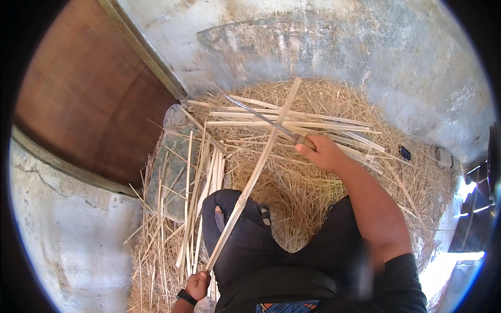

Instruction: The person sits on a straw-covered floor and uses a machete to split long bamboo sticks into thinner strips. They hold the bamboo with one hand and repeatedly strike it with the machete, then place the split pieces aside.

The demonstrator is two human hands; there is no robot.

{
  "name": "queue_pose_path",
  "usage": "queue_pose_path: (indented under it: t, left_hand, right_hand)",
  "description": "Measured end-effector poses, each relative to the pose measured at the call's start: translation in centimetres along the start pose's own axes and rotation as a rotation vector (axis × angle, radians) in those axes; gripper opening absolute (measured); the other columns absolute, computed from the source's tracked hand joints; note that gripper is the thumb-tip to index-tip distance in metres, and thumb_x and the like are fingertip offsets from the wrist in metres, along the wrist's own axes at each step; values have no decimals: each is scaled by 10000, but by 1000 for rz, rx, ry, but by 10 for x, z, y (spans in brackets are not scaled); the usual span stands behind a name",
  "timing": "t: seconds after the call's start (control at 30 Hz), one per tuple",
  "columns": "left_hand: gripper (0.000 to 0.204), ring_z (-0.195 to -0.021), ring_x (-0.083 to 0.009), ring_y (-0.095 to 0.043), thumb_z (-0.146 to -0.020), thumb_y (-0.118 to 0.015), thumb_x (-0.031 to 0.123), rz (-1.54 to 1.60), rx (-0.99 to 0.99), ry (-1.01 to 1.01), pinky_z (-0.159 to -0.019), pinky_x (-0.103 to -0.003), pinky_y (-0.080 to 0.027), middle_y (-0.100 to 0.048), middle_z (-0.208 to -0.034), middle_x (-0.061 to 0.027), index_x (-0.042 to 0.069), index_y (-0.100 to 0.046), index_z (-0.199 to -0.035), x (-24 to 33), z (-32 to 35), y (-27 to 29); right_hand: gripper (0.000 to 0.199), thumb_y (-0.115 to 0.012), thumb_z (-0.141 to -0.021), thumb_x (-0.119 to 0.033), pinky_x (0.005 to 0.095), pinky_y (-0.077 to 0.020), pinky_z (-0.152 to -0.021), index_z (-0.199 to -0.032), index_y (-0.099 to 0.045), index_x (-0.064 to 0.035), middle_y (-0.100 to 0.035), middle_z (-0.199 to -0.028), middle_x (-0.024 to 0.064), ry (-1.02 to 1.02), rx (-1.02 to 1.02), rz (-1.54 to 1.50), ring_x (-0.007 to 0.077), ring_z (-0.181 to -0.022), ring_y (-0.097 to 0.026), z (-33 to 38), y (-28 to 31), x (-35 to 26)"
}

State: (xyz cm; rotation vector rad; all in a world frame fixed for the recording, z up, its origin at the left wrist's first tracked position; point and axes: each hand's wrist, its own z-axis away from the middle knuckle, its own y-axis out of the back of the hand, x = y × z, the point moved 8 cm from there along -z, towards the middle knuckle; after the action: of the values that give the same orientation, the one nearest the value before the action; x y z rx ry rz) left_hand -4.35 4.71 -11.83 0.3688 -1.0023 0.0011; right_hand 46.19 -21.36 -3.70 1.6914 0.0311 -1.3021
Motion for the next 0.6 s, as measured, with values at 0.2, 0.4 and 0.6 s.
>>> queue_pose_path:
  t: [0.2, 0.4, 0.6]
  left_hand:
    - [590, -521, -91, -377, -1067, -358, 513, -30, -2, 32, -495, -289, -312, -419, -577, 17, 74, -462, -686, 0, 8, 5]
    - [540, -548, -118, -446, -1074, -415, 409, -284, 115, -80, -532, -327, -390, -494, -574, -18, 38, -543, -702, 18, -3, 18]
    - [518, -562, -111, -436, -1064, -454, 404, -198, 91, -14, -536, -323, -388, -491, -585, -5, 36, -547, -711, 22, 7, 25]
  right_hand:
    - [567, -557, -966, -580, 400, -485, -660, -948, -640, -19, -627, -768, 112, 287, -236, 214, 219, -696, -594, 35, -42, -66]
    - [591, -573, -950, -580, 457, -517, -795, -1038, -681, -5, -693, -944, 218, -143, 145, 11, 361, -932, -678, 2, 25, 52]
    - [591, -560, -957, -601, 427, -502, -714, -973, -660, -19, -642, -795, 123, -21, 94, 28, 247, -773, -626, 17, 13, 14]
